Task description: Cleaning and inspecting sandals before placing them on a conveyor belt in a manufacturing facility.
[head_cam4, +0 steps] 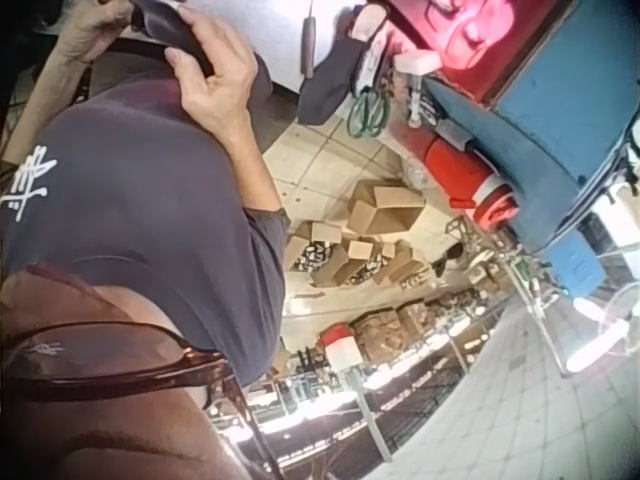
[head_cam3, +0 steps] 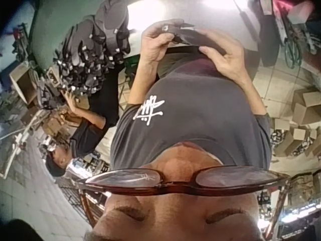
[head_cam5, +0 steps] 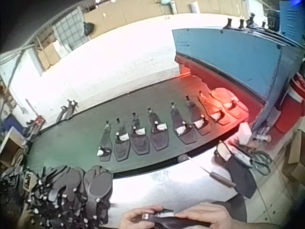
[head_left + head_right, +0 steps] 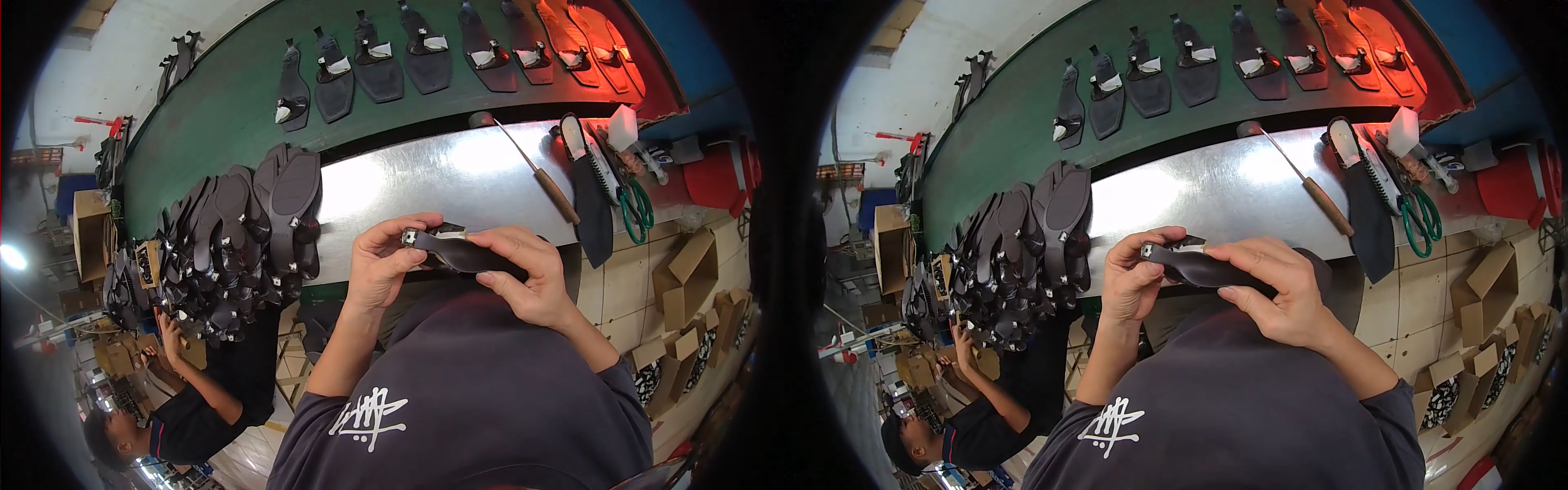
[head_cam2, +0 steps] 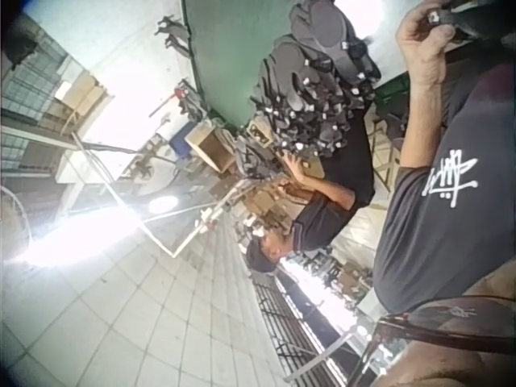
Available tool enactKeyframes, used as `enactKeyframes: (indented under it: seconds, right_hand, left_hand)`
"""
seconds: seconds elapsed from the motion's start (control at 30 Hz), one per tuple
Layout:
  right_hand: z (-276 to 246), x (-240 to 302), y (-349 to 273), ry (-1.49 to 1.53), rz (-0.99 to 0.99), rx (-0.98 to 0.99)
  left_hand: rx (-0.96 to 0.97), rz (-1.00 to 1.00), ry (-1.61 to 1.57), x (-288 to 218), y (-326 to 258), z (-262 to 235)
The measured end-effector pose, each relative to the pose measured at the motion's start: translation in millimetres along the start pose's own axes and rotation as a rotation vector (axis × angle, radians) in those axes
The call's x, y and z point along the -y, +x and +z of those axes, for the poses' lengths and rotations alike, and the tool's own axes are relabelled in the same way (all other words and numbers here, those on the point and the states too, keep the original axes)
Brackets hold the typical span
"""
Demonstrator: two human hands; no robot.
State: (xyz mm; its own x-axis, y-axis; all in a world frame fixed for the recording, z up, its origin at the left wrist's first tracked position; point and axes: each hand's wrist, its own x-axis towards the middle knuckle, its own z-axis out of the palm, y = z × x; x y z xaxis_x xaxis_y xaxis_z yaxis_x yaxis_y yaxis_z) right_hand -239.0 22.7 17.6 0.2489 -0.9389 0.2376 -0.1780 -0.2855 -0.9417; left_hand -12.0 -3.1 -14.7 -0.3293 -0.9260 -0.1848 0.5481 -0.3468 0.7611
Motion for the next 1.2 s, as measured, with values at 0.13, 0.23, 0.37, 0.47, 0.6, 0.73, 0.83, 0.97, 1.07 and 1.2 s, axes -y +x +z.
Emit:
enactKeyframes:
  seconds: [0.13,0.23,0.37,0.47,0.6,0.73,0.83,0.97,1.07,1.2]
  right_hand:
    - [0,-1,1,0.020,-0.001,0.012]
    - [-2,0,1,0.034,0.009,0.024]
    - [-1,2,1,0.023,-0.001,0.003]
    - [-1,3,0,0.007,0.023,0.009]
    - [-1,1,0,-0.034,-0.011,-0.006]
    - [-4,4,1,-0.087,-0.010,0.047]
    - [-4,5,2,-0.142,-0.042,0.057]
    - [-3,5,4,-0.172,-0.091,0.031]
    - [-1,5,5,-0.211,-0.128,-0.019]
    - [0,6,5,-0.268,-0.141,-0.015]
  left_hand:
    - [0.003,0.000,0.007,0,0,-1]
    - [-0.001,-0.009,0.026,0,0,-1]
    - [0.011,0.048,0.063,2,0,-1]
    - [0.028,0.127,0.130,6,0,-1]
    - [0.049,0.254,0.264,11,0,-5]
    - [0.088,0.307,0.310,10,1,-3]
    - [0.119,0.295,0.358,7,0,-6]
    - [0.158,0.317,0.406,7,2,-10]
    - [0.157,0.312,0.436,7,1,-10]
    - [0.150,0.312,0.490,8,1,-12]
